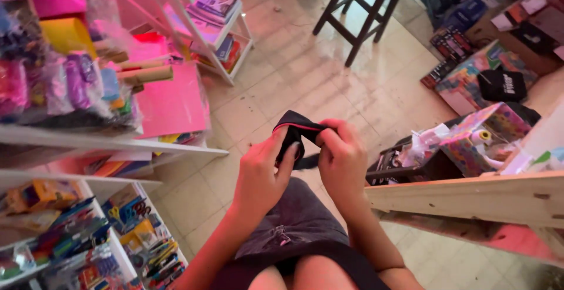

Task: Picking up a tag and placing it inside a waist bag

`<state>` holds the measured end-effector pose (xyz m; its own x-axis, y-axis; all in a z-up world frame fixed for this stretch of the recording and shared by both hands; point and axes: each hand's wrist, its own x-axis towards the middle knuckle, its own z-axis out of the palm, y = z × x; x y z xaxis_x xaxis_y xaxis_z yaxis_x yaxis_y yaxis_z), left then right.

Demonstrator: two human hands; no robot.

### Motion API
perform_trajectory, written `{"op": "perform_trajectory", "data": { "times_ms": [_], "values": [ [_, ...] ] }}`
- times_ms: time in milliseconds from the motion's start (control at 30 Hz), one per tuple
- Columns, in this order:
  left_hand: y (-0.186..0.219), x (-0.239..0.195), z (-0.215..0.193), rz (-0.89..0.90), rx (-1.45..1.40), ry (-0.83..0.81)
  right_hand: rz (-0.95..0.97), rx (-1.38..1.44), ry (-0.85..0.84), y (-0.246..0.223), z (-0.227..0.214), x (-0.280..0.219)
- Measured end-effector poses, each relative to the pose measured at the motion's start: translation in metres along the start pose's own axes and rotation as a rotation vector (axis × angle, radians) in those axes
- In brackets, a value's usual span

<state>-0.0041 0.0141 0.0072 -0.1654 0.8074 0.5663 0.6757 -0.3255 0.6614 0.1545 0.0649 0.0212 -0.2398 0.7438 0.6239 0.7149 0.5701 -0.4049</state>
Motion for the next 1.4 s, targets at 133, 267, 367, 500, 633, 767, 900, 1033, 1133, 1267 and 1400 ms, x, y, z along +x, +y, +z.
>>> {"op": "perform_trajectory", "data": {
  "times_ms": [133,267,367,500,633,767,900,1033,1133,1267,1400],
  "values": [
    [0.002,0.012,0.008,0.025,-0.099,-0.032,0.055,-0.038,0.028,0.008,-0.004,-0.002],
    [0.008,0.027,0.009,0.148,0.085,-0.05,0.148,-0.086,0.081,0.007,-0.015,0.001],
    [0.014,0.035,0.012,0.206,0.232,-0.053,0.205,-0.129,0.108,0.011,-0.019,-0.001],
    [0.02,0.04,0.02,0.16,0.271,-0.222,0.252,-0.163,0.142,0.017,-0.026,-0.004],
    [0.017,0.045,0.037,0.158,0.235,-0.264,0.242,-0.226,0.139,0.026,-0.029,-0.002],
    [0.009,0.058,0.048,0.221,0.312,-0.165,0.248,-0.201,0.075,0.034,-0.026,0.006],
    [-0.007,0.074,0.068,0.262,0.293,-0.042,0.293,-0.145,0.045,0.048,-0.021,0.017],
    [-0.022,0.096,0.09,0.261,0.202,-0.049,0.246,-0.124,0.02,0.064,-0.022,0.047],
    [-0.023,0.122,0.107,0.268,0.151,-0.056,0.196,-0.118,0.057,0.084,-0.021,0.066],
    [-0.014,0.157,0.126,0.294,0.057,-0.081,0.219,-0.123,0.108,0.109,-0.023,0.089],
    [-0.015,0.186,0.15,0.36,0.041,-0.077,0.217,-0.163,0.186,0.136,-0.021,0.111]
  ]
}}
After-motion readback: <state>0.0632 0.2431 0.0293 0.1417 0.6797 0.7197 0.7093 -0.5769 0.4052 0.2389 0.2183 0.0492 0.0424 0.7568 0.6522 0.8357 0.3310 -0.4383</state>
